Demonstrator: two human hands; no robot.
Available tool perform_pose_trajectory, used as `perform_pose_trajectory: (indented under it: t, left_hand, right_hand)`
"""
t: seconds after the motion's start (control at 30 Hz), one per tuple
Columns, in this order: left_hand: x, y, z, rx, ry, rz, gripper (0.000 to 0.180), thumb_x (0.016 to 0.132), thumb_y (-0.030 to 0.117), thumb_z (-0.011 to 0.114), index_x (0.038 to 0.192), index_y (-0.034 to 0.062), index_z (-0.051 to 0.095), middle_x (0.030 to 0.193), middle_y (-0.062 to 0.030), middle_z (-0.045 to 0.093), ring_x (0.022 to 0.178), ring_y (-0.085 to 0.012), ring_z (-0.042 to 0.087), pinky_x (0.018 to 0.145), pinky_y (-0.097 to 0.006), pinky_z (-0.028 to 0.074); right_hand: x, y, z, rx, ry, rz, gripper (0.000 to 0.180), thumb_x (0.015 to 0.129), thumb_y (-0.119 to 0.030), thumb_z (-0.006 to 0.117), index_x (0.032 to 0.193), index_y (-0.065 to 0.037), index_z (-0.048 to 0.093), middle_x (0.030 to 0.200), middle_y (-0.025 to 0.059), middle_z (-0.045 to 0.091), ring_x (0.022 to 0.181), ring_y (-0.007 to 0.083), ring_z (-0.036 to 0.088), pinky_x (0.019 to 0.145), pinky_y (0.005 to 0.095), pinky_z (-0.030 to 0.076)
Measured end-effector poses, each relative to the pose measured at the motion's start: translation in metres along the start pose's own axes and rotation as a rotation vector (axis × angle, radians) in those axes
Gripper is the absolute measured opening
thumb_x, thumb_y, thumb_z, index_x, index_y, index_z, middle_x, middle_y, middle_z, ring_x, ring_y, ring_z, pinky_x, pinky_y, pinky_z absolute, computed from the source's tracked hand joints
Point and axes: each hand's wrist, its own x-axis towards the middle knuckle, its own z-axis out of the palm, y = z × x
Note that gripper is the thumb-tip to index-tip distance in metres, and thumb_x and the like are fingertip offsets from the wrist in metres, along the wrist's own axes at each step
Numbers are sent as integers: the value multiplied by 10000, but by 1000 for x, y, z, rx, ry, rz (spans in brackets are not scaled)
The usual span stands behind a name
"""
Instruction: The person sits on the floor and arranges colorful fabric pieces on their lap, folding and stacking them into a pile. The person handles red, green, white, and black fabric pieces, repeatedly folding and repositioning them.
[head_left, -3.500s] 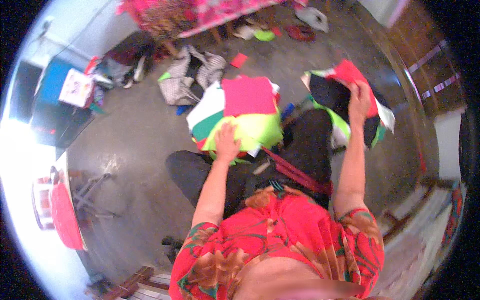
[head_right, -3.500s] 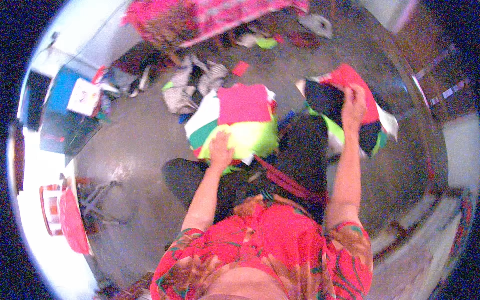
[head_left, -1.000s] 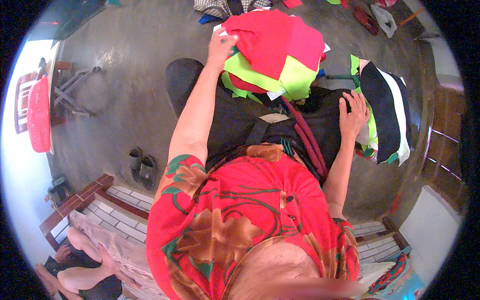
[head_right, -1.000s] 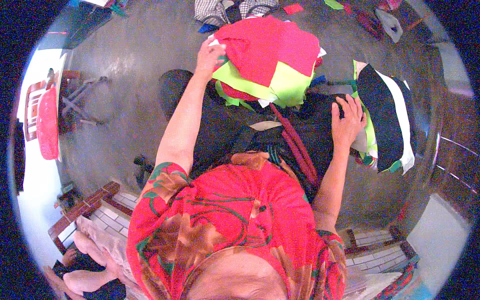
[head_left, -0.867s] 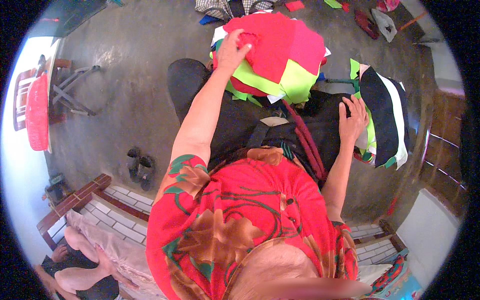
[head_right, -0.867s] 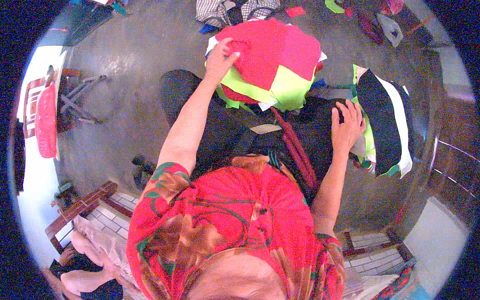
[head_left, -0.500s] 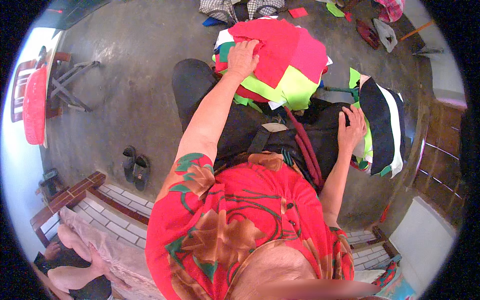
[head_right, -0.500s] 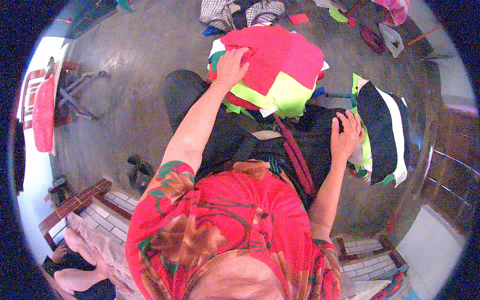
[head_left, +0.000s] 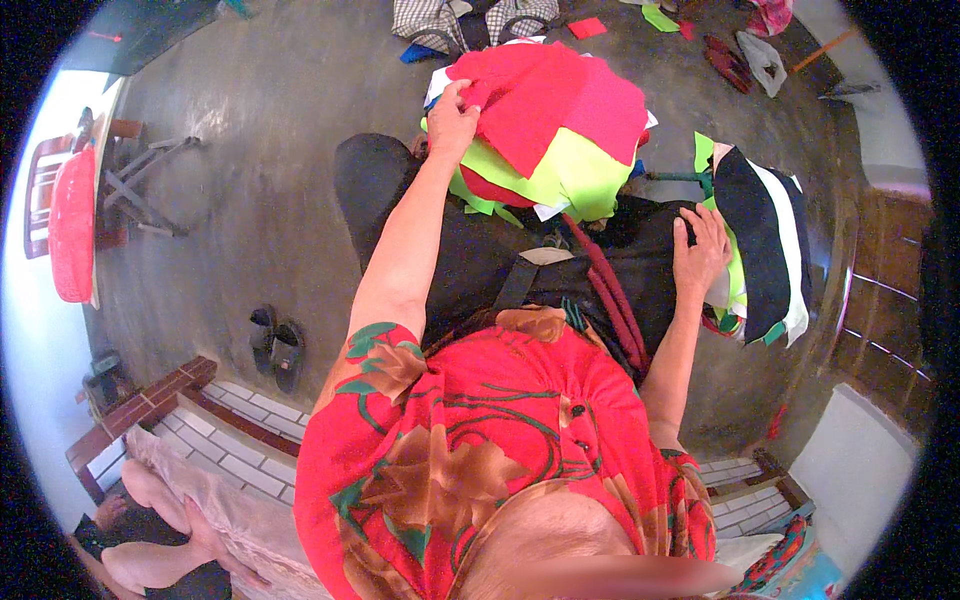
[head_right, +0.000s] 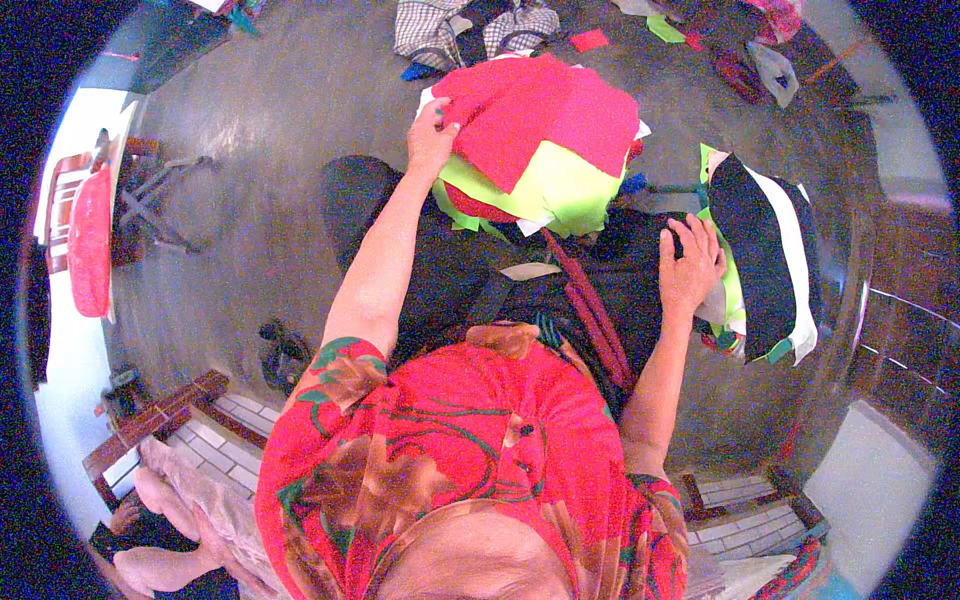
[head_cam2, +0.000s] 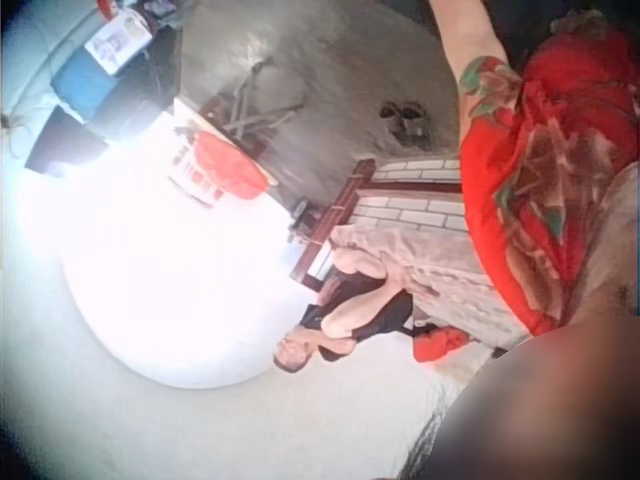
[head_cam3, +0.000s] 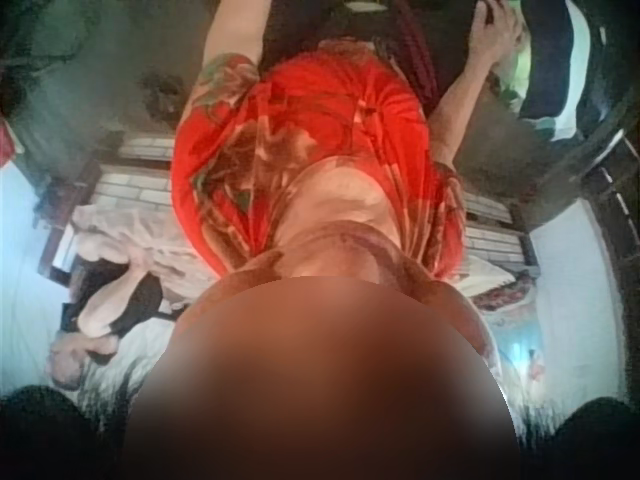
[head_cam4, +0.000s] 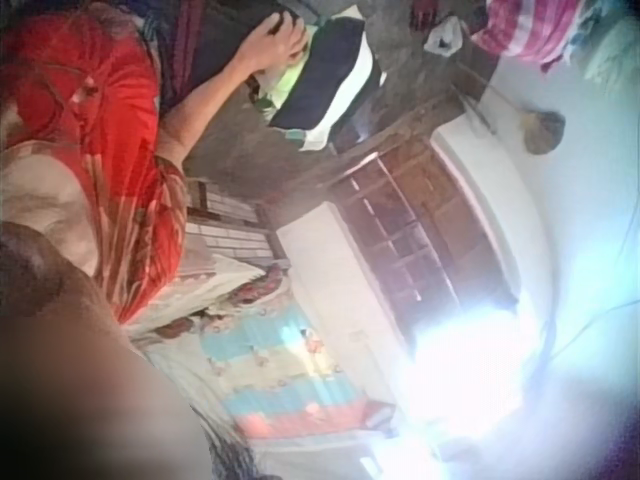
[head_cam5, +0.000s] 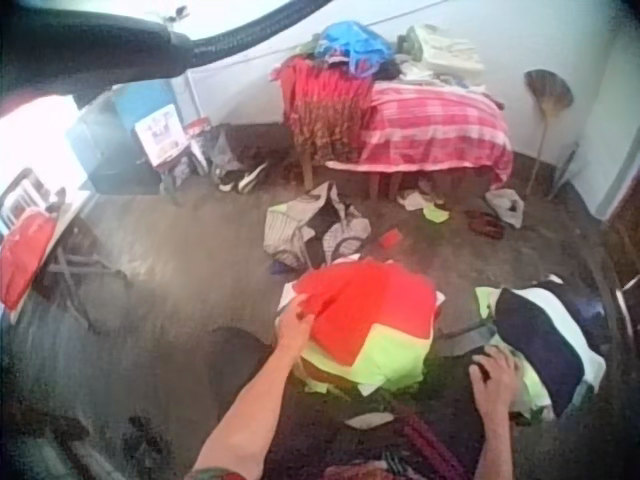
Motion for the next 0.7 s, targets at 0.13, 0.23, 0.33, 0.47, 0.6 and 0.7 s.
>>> perform_pose_trajectory:
  t: [0.13,0.23,0.33,0.47,0.6,0.7]
  left_hand:
    - [-5,15,-8,-97,135,6,451,746,15,667,1172,97,547,1026,-120,656,895,-245,640,780,-364,503]
    - [1,6,-11,-7,235,-85,430,753,8,643,1164,89,547,1000,-126,656,897,-249,638,798,-355,497]
    - [-2,3,-15,101,292,-162,445,753,1,597,1185,88,529,999,-139,647,906,-248,643,800,-369,502]
    - [1,-26,-13,82,230,-370,547,747,52,592,1259,40,402,1074,-231,608,982,-363,610,876,-431,472]
    - [-1,-30,-13,95,121,-473,683,737,74,619,1325,2,278,1096,-287,585,1049,-415,573,934,-438,443]
    - [-3,-33,-12,177,281,-355,822,717,82,652,1386,9,179,1114,-295,573,1061,-416,565,944,-432,437]
  right_hand:
    - [-2,0,-1,17,11,6,217,825,-290,651,1016,-190,677,1213,-19,595,1225,220,466,1024,454,291]
    - [-2,-1,-2,24,15,8,213,821,-280,657,1011,-186,677,1209,-16,596,1221,223,467,1024,457,290]
    - [-2,-1,-2,33,19,15,212,821,-279,657,1009,-185,677,1208,-15,596,1221,224,467,1025,460,288]
    - [0,-5,-4,39,19,18,213,823,-286,655,1009,-186,677,1209,-18,596,1224,219,466,1028,462,285]
    - [-2,0,-1,19,14,27,217,827,-301,651,1013,-193,678,1213,-22,594,1227,210,464,1030,460,282]
    - [-2,0,0,39,21,21,220,833,-313,643,1017,-198,679,1218,-23,593,1230,206,462,1032,460,278]
